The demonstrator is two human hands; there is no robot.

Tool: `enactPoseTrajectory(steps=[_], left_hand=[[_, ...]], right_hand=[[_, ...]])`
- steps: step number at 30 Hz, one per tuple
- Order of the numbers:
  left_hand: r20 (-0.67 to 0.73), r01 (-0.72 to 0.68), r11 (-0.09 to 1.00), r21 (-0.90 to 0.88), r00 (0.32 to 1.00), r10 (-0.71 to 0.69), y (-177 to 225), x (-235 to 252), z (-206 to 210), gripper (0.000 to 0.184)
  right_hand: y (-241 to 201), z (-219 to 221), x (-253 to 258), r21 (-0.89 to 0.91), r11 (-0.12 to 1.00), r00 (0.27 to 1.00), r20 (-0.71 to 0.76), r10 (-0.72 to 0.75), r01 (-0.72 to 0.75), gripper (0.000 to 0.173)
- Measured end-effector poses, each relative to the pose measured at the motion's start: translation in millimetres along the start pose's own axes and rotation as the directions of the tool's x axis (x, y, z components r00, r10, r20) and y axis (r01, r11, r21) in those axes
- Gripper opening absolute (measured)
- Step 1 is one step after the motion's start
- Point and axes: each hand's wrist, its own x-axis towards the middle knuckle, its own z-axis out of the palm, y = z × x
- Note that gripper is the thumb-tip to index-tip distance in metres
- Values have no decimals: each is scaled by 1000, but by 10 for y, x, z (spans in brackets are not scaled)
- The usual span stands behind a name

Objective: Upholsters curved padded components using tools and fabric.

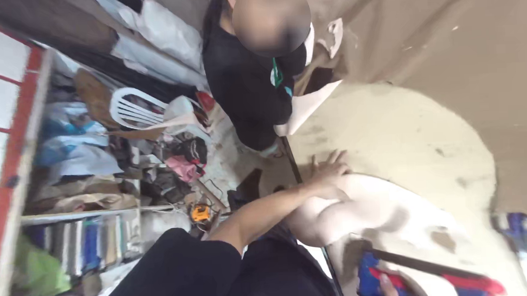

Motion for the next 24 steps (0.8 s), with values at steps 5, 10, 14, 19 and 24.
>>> enactPoseTrajectory(steps=[5, 10, 14, 19, 24], left_hand=[[2, -19, 1000, -1, 1000, 19, -100, 3, -47, 93], [-83, -80, 995, 62, 993, 85, -258, 14, 193, 94], [-33, -83, 996, 29, 996, 84, -273, 16, 211, 89], [2, -117, 992, -48, 993, 117, -278, -14, 145, 84], [53, -164, 982, -92, 984, 169, -328, 24, 128, 94]], right_hand=[[-463, 411, 463, 1, 992, 982, 140, -123, 124, 31], [-378, 713, 794, -106, 974, 965, 193, -175, 198, 32], [-359, 740, 904, -241, 952, 956, 267, -121, 188, 31], [-562, 917, 1113, -414, 901, 944, 329, 16, 129, 33], [-647, 1077, 1273, -580, 809, 937, 327, 123, 96, 27]])
